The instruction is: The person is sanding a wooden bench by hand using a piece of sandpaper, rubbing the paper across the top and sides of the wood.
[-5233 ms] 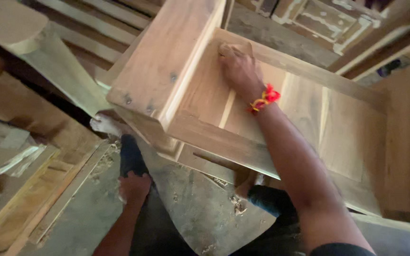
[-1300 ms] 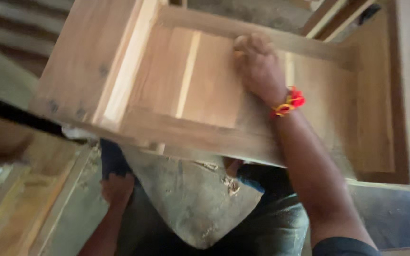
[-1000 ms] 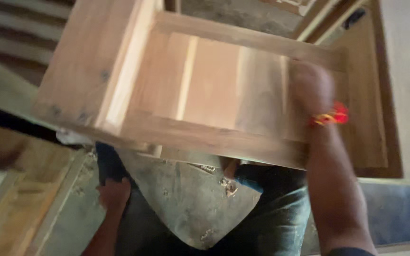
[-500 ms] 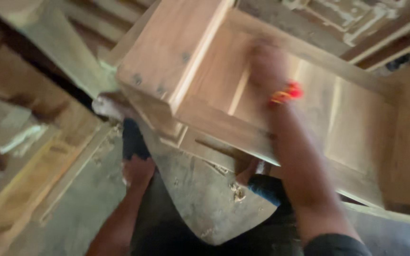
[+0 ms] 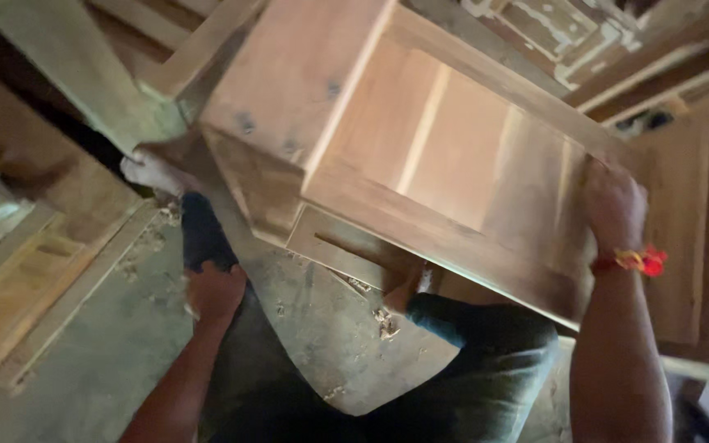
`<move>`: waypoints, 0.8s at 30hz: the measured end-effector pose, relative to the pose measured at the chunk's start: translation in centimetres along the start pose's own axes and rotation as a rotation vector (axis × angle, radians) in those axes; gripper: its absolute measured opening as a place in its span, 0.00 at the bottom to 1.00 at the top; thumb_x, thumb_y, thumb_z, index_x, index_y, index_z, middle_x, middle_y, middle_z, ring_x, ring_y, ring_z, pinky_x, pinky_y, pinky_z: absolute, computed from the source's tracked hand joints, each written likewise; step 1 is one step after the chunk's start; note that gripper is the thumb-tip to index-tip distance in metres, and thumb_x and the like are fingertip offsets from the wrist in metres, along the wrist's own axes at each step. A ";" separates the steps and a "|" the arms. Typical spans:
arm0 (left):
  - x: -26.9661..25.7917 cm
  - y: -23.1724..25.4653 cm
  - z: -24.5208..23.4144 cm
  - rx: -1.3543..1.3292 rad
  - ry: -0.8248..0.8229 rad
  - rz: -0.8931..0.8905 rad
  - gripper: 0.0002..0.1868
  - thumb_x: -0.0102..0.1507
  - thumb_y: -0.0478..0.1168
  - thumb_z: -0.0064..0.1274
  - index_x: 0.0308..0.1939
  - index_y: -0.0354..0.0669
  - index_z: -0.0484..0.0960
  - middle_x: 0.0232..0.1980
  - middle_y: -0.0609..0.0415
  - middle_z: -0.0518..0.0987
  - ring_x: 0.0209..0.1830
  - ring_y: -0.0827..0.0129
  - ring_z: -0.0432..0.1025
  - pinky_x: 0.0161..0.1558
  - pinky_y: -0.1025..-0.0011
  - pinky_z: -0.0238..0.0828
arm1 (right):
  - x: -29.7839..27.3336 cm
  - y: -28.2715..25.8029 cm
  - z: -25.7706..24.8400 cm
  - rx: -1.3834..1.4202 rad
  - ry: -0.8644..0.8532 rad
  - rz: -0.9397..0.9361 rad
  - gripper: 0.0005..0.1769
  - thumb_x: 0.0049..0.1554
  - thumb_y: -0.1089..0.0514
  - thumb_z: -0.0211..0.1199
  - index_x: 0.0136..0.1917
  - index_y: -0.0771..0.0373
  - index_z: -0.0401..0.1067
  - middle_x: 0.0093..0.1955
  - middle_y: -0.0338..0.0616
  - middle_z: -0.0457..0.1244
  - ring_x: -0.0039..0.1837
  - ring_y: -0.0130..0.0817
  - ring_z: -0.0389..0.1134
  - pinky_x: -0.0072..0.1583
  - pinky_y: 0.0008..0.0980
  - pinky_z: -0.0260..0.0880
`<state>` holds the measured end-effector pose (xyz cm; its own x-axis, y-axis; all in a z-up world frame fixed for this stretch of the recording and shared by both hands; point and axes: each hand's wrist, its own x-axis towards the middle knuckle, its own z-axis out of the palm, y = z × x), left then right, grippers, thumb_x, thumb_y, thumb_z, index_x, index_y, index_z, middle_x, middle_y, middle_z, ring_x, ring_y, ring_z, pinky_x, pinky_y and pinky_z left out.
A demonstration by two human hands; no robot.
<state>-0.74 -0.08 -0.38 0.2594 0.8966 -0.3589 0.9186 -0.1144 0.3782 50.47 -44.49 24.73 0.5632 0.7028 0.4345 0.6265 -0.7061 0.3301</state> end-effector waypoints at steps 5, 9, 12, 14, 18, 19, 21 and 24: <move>0.3 1.0 -0.2 0.039 -0.122 -0.109 0.36 0.59 0.59 0.55 0.63 0.39 0.75 0.65 0.30 0.66 0.60 0.33 0.70 0.57 0.42 0.70 | 3.7 -7.0 0.2 0.112 0.108 -0.119 0.13 0.64 0.59 0.55 0.59 0.62 0.74 0.62 0.53 0.66 0.67 0.50 0.66 0.69 0.50 0.64; 0.4 1.1 0.4 0.061 -0.054 -0.076 0.35 0.58 0.59 0.57 0.62 0.40 0.75 0.65 0.30 0.64 0.59 0.33 0.69 0.57 0.42 0.68 | 11.8 -17.8 1.5 0.369 0.232 -0.408 0.13 0.65 0.58 0.55 0.59 0.62 0.75 0.62 0.53 0.66 0.66 0.51 0.66 0.67 0.52 0.64; 0.2 1.0 0.4 0.076 -0.023 -0.082 0.33 0.58 0.58 0.57 0.60 0.43 0.78 0.64 0.32 0.68 0.62 0.36 0.70 0.59 0.44 0.70 | 18.1 -26.3 1.2 0.494 0.300 -0.494 0.12 0.66 0.57 0.55 0.59 0.61 0.75 0.62 0.53 0.66 0.66 0.51 0.66 0.66 0.53 0.63; -0.2 1.3 0.1 0.073 -0.032 -0.102 0.31 0.60 0.59 0.55 0.60 0.42 0.79 0.65 0.33 0.70 0.63 0.38 0.72 0.60 0.45 0.72 | 20.9 -30.6 0.1 0.542 0.329 -0.433 0.12 0.66 0.57 0.55 0.59 0.61 0.75 0.62 0.53 0.66 0.65 0.51 0.66 0.65 0.53 0.63; 0.1 1.5 -0.9 0.076 -0.091 -0.117 0.32 0.59 0.58 0.55 0.61 0.42 0.77 0.65 0.31 0.68 0.62 0.35 0.71 0.59 0.43 0.71 | 20.1 -29.6 -2.5 0.433 0.334 -0.378 0.14 0.60 0.57 0.56 0.57 0.58 0.77 0.66 0.55 0.67 0.69 0.52 0.65 0.66 0.53 0.62; 0.2 1.2 -1.1 0.083 -0.082 -0.091 0.32 0.60 0.58 0.55 0.61 0.41 0.77 0.65 0.30 0.68 0.61 0.35 0.71 0.58 0.43 0.71 | 18.8 -28.6 -2.5 0.405 0.303 -0.404 0.15 0.57 0.58 0.56 0.55 0.57 0.77 0.66 0.55 0.67 0.70 0.52 0.65 0.66 0.52 0.63; 0.3 0.8 -0.9 0.070 -0.062 -0.049 0.34 0.60 0.58 0.56 0.62 0.40 0.77 0.66 0.28 0.67 0.61 0.34 0.70 0.58 0.43 0.70 | 16.3 -24.9 -2.3 0.406 0.221 -0.426 0.15 0.59 0.57 0.55 0.57 0.59 0.76 0.67 0.56 0.66 0.70 0.54 0.64 0.67 0.53 0.62; 0.1 0.7 -0.8 0.046 -0.051 -0.044 0.35 0.59 0.59 0.56 0.62 0.40 0.76 0.66 0.30 0.67 0.62 0.34 0.69 0.58 0.43 0.69 | 12.3 -17.7 -2.9 0.354 0.095 -0.344 0.16 0.64 0.57 0.53 0.61 0.61 0.75 0.68 0.58 0.66 0.70 0.56 0.64 0.68 0.54 0.62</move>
<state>-0.28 0.21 0.52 0.2326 0.8782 -0.4179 0.9418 -0.0963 0.3220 44.68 -23.61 26.65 0.2503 0.8672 0.4305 0.9210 -0.3504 0.1702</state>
